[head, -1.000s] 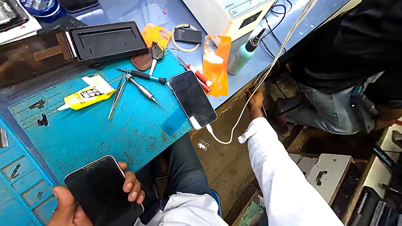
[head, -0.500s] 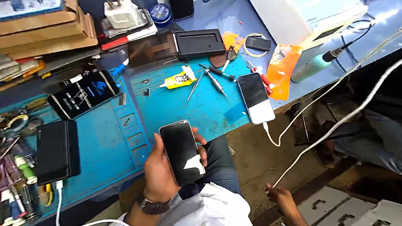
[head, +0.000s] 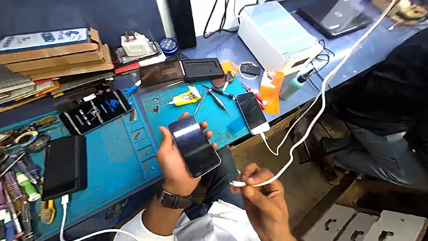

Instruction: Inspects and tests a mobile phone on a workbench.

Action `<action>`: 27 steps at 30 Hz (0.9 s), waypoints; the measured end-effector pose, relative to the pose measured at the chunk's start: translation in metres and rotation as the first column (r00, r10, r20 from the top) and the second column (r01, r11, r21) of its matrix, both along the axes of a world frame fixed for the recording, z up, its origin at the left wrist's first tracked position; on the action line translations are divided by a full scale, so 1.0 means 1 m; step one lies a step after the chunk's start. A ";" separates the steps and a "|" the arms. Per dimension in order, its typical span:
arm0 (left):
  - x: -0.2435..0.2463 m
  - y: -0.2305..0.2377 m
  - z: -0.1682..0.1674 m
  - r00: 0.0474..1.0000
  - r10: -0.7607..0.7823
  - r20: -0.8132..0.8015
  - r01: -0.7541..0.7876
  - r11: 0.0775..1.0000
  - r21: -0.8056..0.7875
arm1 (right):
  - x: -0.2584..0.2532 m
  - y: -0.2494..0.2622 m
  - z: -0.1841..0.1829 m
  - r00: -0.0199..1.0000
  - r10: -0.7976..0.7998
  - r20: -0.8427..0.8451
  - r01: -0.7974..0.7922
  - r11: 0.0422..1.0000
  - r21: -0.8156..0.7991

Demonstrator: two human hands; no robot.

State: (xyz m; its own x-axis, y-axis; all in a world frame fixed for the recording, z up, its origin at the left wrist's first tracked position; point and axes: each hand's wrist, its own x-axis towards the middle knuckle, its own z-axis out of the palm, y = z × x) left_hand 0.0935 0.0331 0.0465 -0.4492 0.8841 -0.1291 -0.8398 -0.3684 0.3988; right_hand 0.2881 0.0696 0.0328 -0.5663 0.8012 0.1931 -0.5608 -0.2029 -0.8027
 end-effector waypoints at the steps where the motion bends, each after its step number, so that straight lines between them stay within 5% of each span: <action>1: 0.000 0.000 0.003 0.999 0.028 0.032 -0.028 1.000 -0.007 | -0.015 -0.004 0.001 0.998 -0.057 0.021 0.056 0.997 0.045; 5: -0.002 -0.005 0.013 0.987 0.113 0.114 -0.111 0.994 -0.021 | -0.048 -0.018 0.003 0.944 -0.325 0.058 0.282 0.887 0.367; 8: -0.005 -0.009 0.016 0.982 0.147 0.116 -0.147 0.989 -0.010 | -0.056 -0.019 0.002 0.919 -0.392 0.029 0.335 0.819 0.465; 27: 0.004 -0.001 0.020 0.966 0.235 0.111 -0.235 0.972 -0.014 | -0.060 -0.014 -0.006 0.892 -0.452 -0.022 0.391 0.746 0.539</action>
